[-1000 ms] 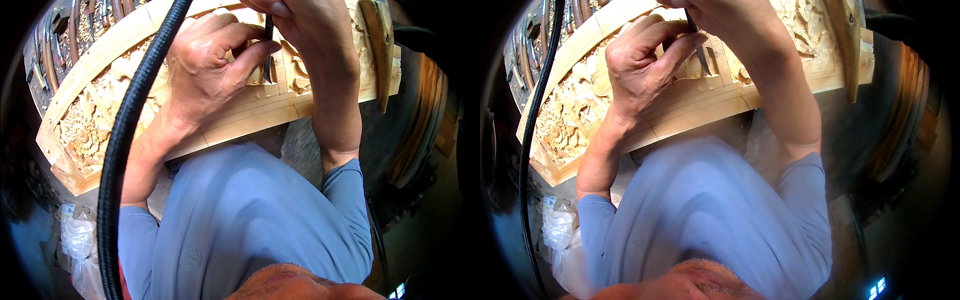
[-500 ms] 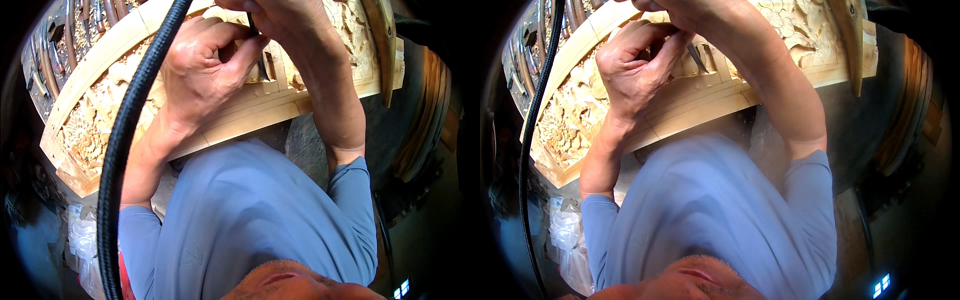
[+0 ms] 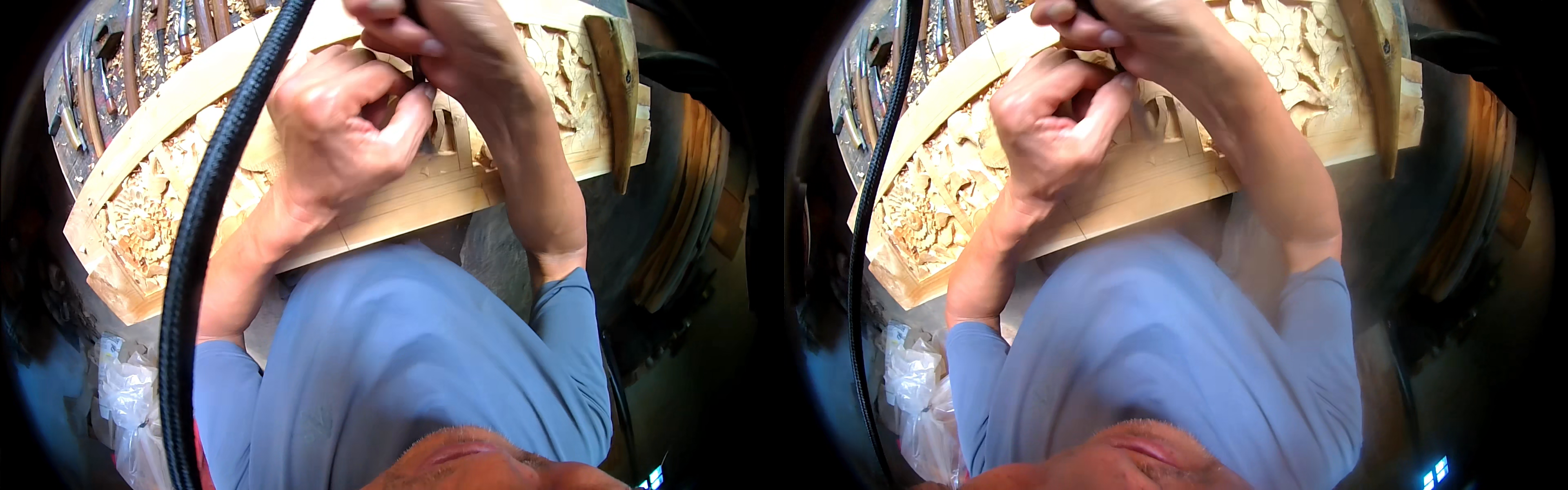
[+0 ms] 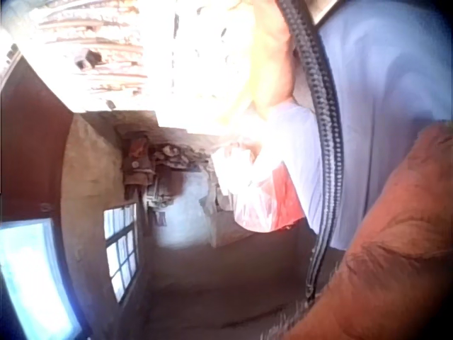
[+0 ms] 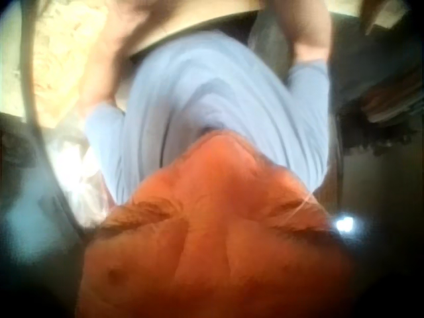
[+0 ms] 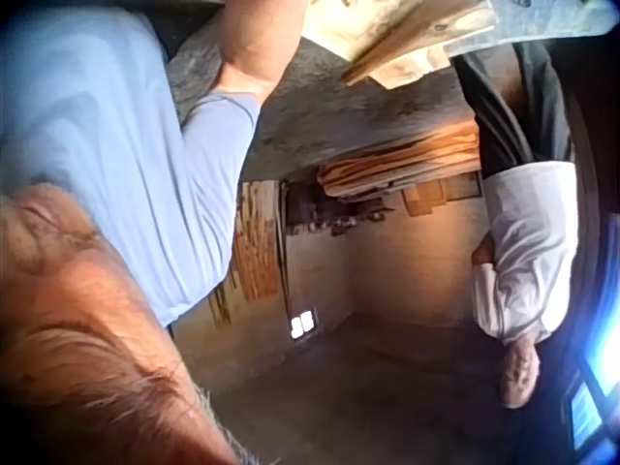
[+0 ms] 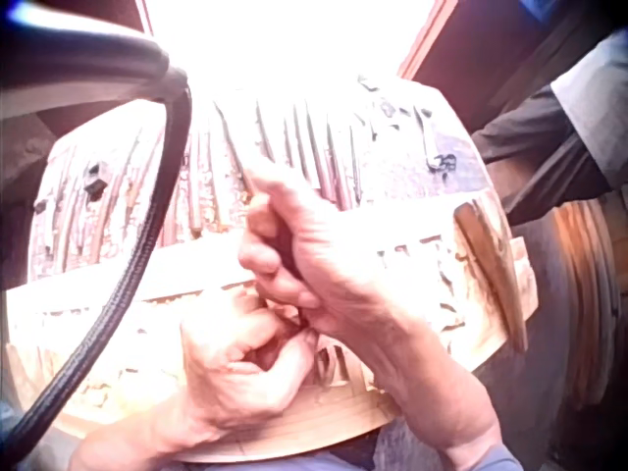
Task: The person carves a floral design into a wooden panel using various chisels and a mallet. They switch between different tools to refine the details of the carving, removing wood shavings as they work.
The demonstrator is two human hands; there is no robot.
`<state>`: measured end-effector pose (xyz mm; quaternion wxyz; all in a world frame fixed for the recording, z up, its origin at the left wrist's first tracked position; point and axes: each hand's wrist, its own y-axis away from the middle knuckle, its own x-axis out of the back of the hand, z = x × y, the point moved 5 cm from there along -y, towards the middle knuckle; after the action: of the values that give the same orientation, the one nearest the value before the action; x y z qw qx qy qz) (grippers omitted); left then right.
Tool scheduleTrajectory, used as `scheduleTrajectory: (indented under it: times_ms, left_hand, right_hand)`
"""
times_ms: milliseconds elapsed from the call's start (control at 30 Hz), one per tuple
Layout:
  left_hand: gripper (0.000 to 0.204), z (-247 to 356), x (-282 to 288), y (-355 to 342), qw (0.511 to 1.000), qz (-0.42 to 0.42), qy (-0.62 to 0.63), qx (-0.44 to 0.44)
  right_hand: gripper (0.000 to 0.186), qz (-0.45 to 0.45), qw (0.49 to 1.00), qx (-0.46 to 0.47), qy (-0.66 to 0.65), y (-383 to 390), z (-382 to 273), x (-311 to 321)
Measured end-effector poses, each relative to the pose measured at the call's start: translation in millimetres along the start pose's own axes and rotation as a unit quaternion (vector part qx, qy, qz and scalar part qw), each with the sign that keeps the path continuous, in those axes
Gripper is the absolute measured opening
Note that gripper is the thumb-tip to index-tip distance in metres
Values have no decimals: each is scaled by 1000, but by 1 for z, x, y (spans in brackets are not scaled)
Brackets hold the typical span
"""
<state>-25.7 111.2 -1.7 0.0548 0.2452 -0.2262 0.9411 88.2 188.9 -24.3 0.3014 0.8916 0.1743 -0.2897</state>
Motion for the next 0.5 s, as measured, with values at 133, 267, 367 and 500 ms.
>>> scheduleTrajectory:
  times_ms: [133,267,367,500]
  left_hand:
    - [9,3,12,6,996,59,70,-7]
    - [5,0,12,7,992,85,88,4]
    - [4,0,11,8,992,95,85,16]
    - [12,6,8,8,995,69,71,-10]
  right_hand:
    - [57,-242,948,185,-96,30,-51,3]
    - [56,-379,901,209,-16,76,-66,9]
    - [47,-317,898,289,99,120,-83,14]
    - [49,-329,890,302,94,128,-75,17]
